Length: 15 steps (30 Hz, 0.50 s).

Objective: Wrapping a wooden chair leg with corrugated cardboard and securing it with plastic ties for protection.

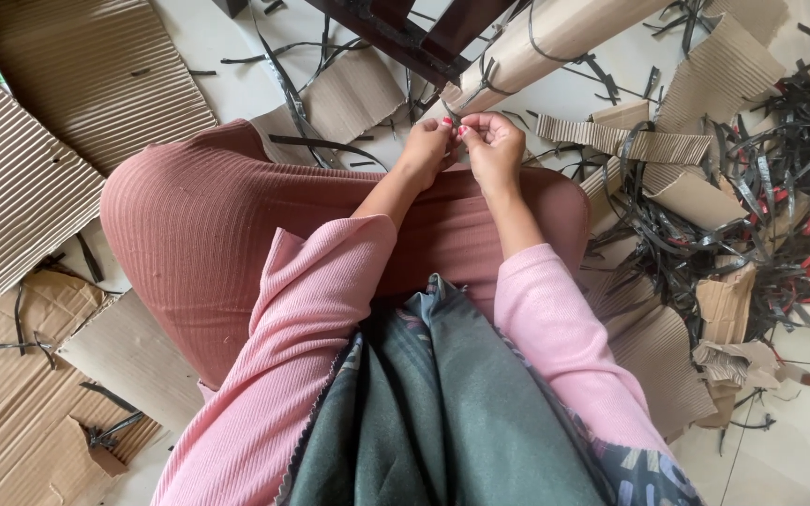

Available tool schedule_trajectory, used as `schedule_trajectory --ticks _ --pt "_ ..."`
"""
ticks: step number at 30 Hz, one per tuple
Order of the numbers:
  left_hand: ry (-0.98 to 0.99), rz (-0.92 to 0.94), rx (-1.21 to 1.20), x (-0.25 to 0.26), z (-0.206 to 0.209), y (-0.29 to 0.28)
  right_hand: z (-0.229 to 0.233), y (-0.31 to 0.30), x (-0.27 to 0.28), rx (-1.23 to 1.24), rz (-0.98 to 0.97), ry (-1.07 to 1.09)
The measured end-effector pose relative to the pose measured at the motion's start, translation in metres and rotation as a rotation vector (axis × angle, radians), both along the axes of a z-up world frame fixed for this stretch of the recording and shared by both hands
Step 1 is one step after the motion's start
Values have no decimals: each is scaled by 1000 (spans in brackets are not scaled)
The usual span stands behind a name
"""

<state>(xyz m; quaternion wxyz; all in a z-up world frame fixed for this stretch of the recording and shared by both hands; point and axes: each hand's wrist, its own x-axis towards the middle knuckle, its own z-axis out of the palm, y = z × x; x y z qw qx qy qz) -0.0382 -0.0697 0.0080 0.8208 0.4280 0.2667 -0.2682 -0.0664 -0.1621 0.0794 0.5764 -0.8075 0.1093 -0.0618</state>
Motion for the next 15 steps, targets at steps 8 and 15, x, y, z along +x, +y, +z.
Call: schedule_trajectory --ticks 8,15 --pt "17 45 -156 3 -11 -4 -17 12 8 173 -268 -45" --pt "-569 -122 216 -10 -12 4 -15 7 -9 241 -346 1"
